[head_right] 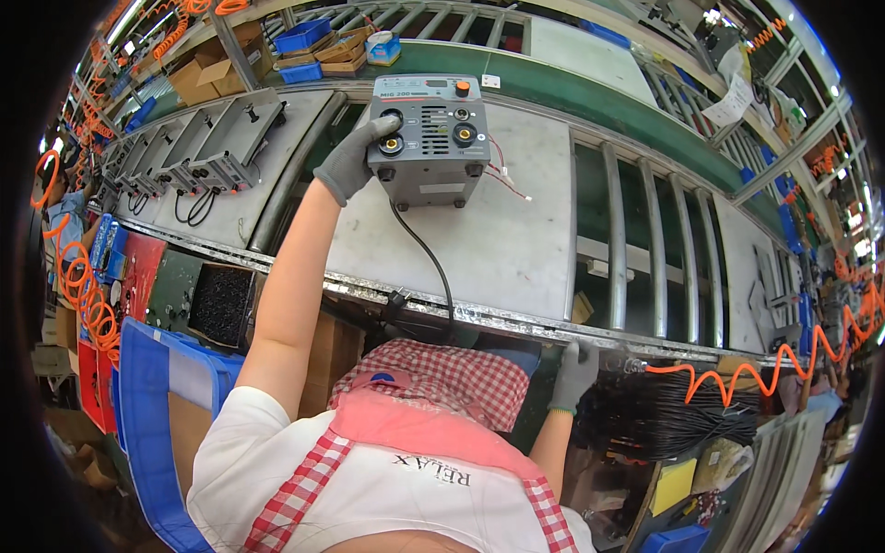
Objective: The person assembles electronic devices on a factory assembly line. They use a pneumatic screwdriver to fasten screws into metal casings, handle circuit boards, and connect wires. The person moves completed units along the line and retrieves new components from a blue bin.
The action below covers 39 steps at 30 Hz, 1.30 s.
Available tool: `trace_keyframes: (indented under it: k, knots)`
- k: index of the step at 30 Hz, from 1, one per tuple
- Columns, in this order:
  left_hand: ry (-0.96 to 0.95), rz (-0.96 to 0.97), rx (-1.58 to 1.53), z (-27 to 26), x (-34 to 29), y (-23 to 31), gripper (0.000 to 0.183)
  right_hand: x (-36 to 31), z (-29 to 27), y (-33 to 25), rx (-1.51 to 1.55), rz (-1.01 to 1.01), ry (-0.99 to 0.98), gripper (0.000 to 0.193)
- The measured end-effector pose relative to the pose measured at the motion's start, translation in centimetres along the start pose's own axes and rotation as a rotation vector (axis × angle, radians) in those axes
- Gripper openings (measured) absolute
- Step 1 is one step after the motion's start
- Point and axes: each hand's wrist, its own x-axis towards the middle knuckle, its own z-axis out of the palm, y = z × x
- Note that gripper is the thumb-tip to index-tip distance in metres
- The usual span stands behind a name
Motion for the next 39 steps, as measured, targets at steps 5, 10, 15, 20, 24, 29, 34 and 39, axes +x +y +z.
trace_keyframes:
  k: [5,10,15,20,24,29,34,39]
  knots:
    - [-0.081,-0.100,-0.033,0.1,0.8,0.6,0.037,-2.6,-2.6,1.6,0.033,0.094,0.081,0.009]
    - [-0.094,-0.032,-0.054,-1.2,1.8,-0.1,0.038,-2.5,-2.6,3.8,0.029,0.192,0.090,0.010]
    - [-0.034,-0.055,-0.032,-1.1,2.1,-0.2,0.043,-1.7,-3.8,7.6,0.029,0.249,0.187,0.019]
    - [0.001,0.147,0.272,-3.7,0.6,0.2,0.057,3.1,-6.4,11.1,-0.183,0.101,0.457,0.046]
    - [0.493,0.209,0.508,-7.9,-5.0,0.9,0.056,4.1,-7.1,6.8,-0.560,0.053,0.443,0.067]
    - [1.312,-0.234,1.564,-15.6,-14.6,0.5,0.045,6.2,-9.1,8.7,-0.396,0.005,0.244,0.062]
    - [1.537,-0.863,1.508,-19.4,-21.7,-3.4,0.036,6.3,-7.1,7.6,-0.210,-0.002,0.299,0.049]
    - [1.491,-0.905,1.202,-23.9,-22.2,-8.2,0.038,6.6,-8.4,11.5,-0.039,-0.125,0.229,0.060]
